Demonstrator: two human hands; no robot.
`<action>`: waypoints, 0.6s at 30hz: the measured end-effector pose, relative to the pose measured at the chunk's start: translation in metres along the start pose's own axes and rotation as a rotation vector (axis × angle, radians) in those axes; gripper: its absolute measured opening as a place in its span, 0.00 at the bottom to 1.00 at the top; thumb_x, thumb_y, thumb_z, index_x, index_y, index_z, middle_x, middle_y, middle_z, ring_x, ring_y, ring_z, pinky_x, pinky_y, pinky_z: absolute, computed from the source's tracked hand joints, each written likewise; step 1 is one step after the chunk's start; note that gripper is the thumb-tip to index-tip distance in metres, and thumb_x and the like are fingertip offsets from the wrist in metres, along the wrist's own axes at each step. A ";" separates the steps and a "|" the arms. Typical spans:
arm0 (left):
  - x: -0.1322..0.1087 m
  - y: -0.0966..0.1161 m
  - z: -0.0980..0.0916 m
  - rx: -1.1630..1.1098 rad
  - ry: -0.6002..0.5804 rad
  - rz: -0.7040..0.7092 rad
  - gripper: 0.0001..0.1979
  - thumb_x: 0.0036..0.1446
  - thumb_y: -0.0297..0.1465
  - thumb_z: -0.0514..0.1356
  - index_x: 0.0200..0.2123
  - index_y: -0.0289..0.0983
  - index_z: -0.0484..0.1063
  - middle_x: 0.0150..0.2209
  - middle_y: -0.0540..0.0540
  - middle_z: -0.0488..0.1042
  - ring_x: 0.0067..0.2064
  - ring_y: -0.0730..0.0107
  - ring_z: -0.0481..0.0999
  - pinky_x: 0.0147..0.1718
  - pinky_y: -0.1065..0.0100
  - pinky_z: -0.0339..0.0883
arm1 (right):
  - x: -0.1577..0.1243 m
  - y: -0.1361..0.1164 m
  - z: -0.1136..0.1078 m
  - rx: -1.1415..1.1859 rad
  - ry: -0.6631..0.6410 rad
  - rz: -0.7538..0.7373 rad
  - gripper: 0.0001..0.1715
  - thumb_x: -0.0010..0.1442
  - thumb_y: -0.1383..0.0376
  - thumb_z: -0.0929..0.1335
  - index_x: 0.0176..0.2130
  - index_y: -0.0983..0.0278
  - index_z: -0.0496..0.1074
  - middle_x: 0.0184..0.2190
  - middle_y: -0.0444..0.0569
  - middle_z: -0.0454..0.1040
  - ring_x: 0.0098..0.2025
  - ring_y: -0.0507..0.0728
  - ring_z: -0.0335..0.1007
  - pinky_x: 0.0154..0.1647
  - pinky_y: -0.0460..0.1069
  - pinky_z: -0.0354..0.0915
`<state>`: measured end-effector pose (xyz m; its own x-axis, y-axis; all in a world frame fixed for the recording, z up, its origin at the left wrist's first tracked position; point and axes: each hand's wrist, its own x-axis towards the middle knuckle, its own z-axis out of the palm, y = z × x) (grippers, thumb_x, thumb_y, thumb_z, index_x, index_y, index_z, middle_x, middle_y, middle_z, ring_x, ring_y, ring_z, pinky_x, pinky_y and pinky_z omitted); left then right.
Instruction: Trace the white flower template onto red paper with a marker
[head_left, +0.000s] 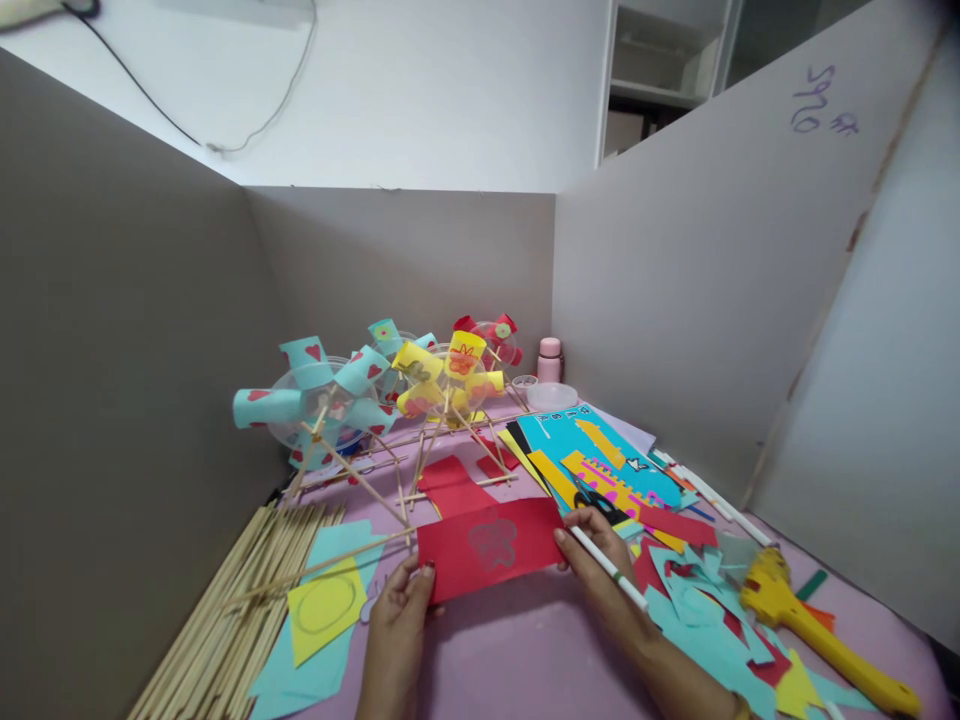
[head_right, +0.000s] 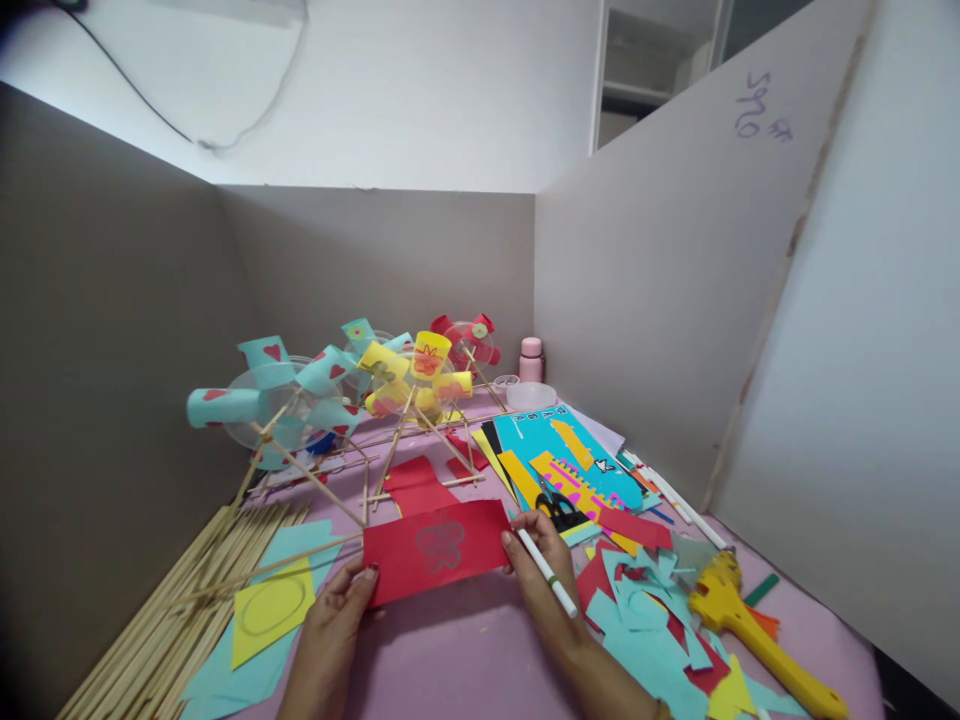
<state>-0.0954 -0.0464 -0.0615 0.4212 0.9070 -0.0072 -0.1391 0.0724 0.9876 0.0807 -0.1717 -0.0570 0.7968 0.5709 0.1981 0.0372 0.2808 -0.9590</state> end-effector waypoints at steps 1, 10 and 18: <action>0.000 0.000 0.000 -0.001 -0.002 0.001 0.27 0.42 0.47 0.66 0.41 0.37 0.71 0.36 0.46 0.78 0.35 0.61 0.76 0.27 0.69 0.66 | 0.000 0.000 0.000 -0.003 -0.002 0.000 0.17 0.50 0.53 0.71 0.32 0.61 0.65 0.20 0.38 0.64 0.21 0.51 0.62 0.22 0.45 0.63; -0.004 0.006 0.003 0.046 -0.013 0.015 0.27 0.43 0.46 0.65 0.44 0.37 0.68 0.28 0.49 0.75 0.30 0.63 0.74 0.30 0.68 0.65 | 0.001 0.004 -0.005 -0.063 -0.023 -0.017 0.13 0.53 0.56 0.69 0.33 0.61 0.65 0.20 0.37 0.62 0.22 0.52 0.61 0.23 0.45 0.61; -0.002 -0.005 -0.001 0.375 -0.007 0.093 0.31 0.40 0.48 0.63 0.46 0.37 0.67 0.16 0.60 0.58 0.19 0.70 0.62 0.21 0.70 0.53 | 0.004 0.008 -0.014 -0.225 -0.050 -0.040 0.10 0.52 0.59 0.70 0.28 0.61 0.67 0.19 0.37 0.60 0.21 0.52 0.55 0.22 0.45 0.51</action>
<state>-0.0961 -0.0478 -0.0662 0.4286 0.8995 0.0851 0.1600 -0.1683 0.9727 0.0927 -0.1774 -0.0664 0.7612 0.6018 0.2417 0.2062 0.1287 -0.9700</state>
